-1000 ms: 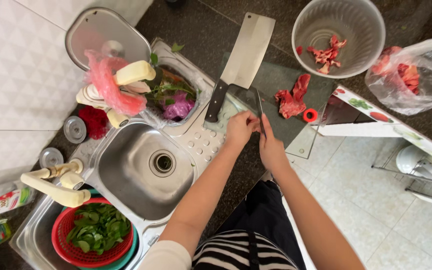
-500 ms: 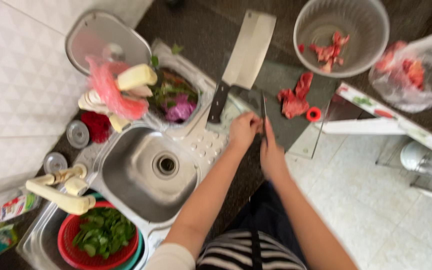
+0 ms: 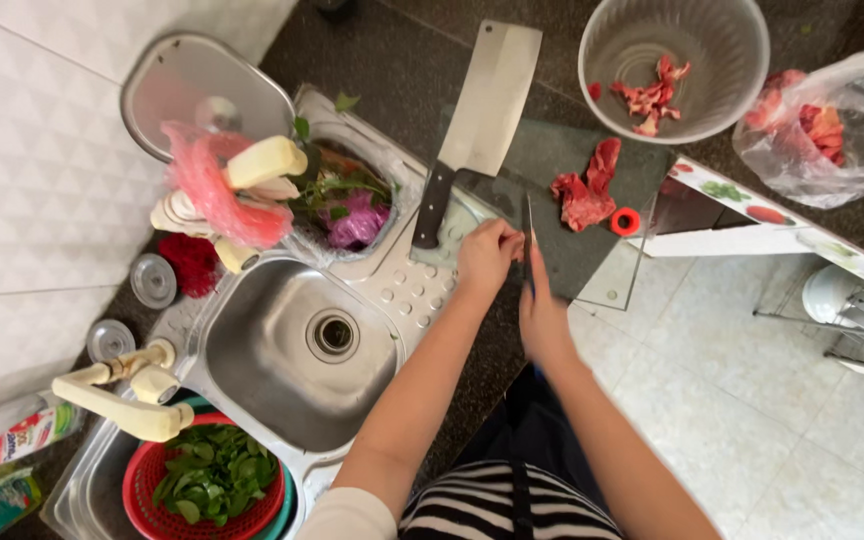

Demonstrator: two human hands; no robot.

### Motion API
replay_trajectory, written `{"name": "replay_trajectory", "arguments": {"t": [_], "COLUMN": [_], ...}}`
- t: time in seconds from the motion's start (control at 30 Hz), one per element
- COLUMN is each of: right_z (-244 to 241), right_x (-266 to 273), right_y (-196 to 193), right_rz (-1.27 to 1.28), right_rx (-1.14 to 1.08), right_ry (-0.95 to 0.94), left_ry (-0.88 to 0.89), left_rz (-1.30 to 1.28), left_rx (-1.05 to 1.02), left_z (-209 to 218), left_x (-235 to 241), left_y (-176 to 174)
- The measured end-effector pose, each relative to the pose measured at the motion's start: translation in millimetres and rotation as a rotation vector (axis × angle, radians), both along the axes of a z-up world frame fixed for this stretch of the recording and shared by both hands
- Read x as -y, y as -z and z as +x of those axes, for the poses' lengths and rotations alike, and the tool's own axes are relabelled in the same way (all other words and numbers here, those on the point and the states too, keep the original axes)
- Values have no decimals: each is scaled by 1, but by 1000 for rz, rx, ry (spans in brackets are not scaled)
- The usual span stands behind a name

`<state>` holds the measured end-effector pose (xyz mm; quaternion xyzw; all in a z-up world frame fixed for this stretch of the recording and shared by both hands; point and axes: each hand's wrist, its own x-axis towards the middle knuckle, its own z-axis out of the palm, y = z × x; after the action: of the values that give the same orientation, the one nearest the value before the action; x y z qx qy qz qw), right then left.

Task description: The person cuts pieces of raw red meat into smaller strips on a glass cutting board using a knife. The cut pieces are placed into a nearby bowl. The person occasionally uses a larger cleaver to move the meat aside.

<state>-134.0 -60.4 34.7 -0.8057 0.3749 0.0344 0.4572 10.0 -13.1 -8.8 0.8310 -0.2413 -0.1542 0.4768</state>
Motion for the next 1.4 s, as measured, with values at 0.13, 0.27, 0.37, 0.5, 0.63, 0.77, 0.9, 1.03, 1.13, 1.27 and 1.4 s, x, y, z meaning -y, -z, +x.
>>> {"name": "replay_trajectory", "arguments": {"t": [0.13,0.27,0.37,0.5,0.63,0.77,0.9,1.03,1.13,1.27,1.4], "right_z": [-30,19,36,2,-16,33,27,-4,-5,18,15], "right_x": [-23,5,15,-14,-28,10,5,-27,-33,-16,-10], "right_y": [-15,-10,-19,-49,-37,2,0,-28,-35,-37,-44], "right_rz": [233,22,202,245,291,69,-131,182,280,298,362], "right_rx": [-271,38,-96,-100,-223,-25,155,-216,-268,-152,-84], "right_ry": [59,-20,48,82,87,2,-14,27,120,199,239], "left_ry": [9,38,26,5,21,45,23,38,10,-75,-74], "left_rz": [27,-1,-1,49,21,53,92,72,28,-8,-113], "left_rx": [-26,56,72,36,56,106,150,154,78,133,-43], "left_z": [-7,1,-4,2,-4,-2,-9,-7,-10,-6,-4], "left_x": [-5,-2,-3,2,-3,-4,-3,1,-6,-10,-14], "left_y": [1,5,11,6,5,7,9,10,16,20,19]}}
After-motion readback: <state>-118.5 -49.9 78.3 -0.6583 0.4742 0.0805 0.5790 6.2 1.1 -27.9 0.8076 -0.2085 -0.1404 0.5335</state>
